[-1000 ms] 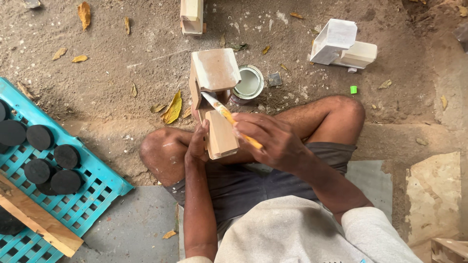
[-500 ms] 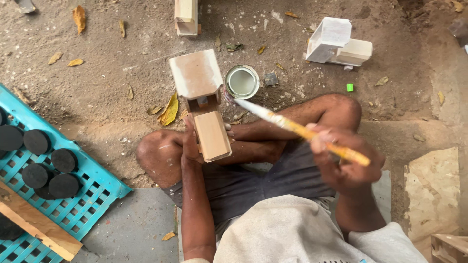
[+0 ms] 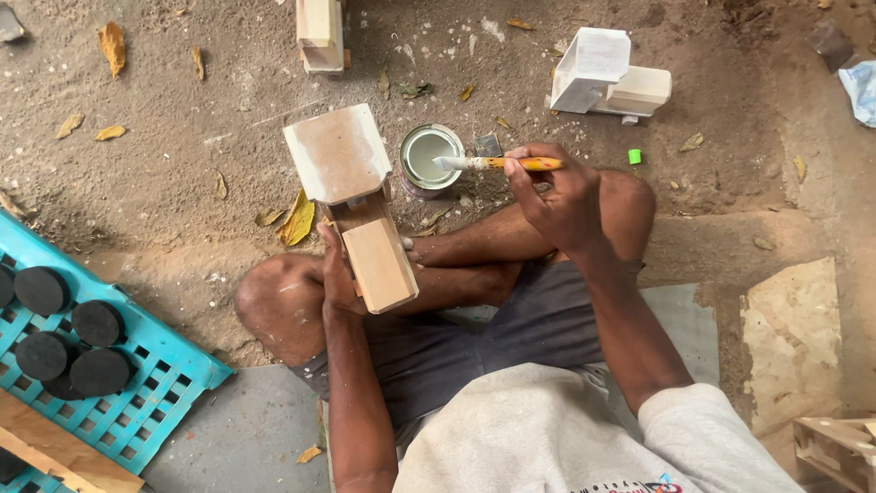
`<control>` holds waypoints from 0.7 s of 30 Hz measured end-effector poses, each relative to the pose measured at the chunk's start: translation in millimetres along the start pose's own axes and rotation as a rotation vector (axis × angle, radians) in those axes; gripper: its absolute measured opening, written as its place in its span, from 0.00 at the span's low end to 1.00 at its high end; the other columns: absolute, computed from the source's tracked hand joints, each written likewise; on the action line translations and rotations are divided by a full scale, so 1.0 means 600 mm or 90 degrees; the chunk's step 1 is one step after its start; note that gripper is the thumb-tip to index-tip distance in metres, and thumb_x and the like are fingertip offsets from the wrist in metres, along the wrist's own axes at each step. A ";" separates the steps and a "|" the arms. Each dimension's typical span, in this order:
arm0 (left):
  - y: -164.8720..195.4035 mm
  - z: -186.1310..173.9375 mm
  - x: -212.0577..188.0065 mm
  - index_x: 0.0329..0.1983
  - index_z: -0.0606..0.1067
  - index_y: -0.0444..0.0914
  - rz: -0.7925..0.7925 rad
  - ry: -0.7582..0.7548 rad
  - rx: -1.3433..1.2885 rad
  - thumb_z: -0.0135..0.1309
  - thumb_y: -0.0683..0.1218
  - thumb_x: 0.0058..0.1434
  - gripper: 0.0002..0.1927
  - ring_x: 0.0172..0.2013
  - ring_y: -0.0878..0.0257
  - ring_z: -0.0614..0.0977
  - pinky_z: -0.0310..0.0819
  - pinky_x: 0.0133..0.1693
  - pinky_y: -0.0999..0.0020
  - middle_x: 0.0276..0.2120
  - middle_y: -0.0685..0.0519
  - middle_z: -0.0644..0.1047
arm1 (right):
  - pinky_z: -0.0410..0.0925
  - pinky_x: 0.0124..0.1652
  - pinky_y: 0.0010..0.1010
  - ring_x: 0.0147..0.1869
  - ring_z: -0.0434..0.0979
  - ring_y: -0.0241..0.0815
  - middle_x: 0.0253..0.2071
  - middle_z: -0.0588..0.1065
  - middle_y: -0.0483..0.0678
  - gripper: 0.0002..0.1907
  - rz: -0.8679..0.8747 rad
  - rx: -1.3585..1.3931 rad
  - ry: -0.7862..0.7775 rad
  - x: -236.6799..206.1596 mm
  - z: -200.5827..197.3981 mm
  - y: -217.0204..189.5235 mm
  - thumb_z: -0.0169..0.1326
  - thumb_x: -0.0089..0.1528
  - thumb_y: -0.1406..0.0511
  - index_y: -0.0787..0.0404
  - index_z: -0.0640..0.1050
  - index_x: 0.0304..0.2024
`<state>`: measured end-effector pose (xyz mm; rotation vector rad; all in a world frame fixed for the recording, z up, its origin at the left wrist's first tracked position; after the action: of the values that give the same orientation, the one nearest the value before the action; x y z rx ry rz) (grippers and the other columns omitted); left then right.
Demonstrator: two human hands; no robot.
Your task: The person sits cross-legged on the ground and paints a small wooden house-shaped object with white paint using a brush. They repeatedly dip the brush into a paint can and apply paint to various surfaces of the object, turning it to reach different sides.
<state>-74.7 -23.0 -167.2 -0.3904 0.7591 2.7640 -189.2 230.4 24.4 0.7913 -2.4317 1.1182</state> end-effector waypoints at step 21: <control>-0.004 0.008 -0.005 0.60 0.70 0.26 -0.036 0.028 -0.008 0.31 0.79 0.64 0.53 0.42 0.43 0.85 0.85 0.39 0.47 0.44 0.33 0.80 | 0.75 0.24 0.29 0.28 0.83 0.42 0.34 0.81 0.52 0.11 0.061 -0.018 -0.220 -0.002 0.165 0.118 0.57 0.70 0.61 0.63 0.79 0.47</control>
<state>-72.0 -18.8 -163.1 -0.4684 0.7299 2.7165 -239.6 191.8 -79.2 0.9347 -2.7875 1.0513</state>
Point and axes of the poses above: each hand's wrist, its own x-axis towards the middle knuckle, its own z-axis out of the palm, y = z × x, the point moved 5 cm from there along x, towards the middle knuckle
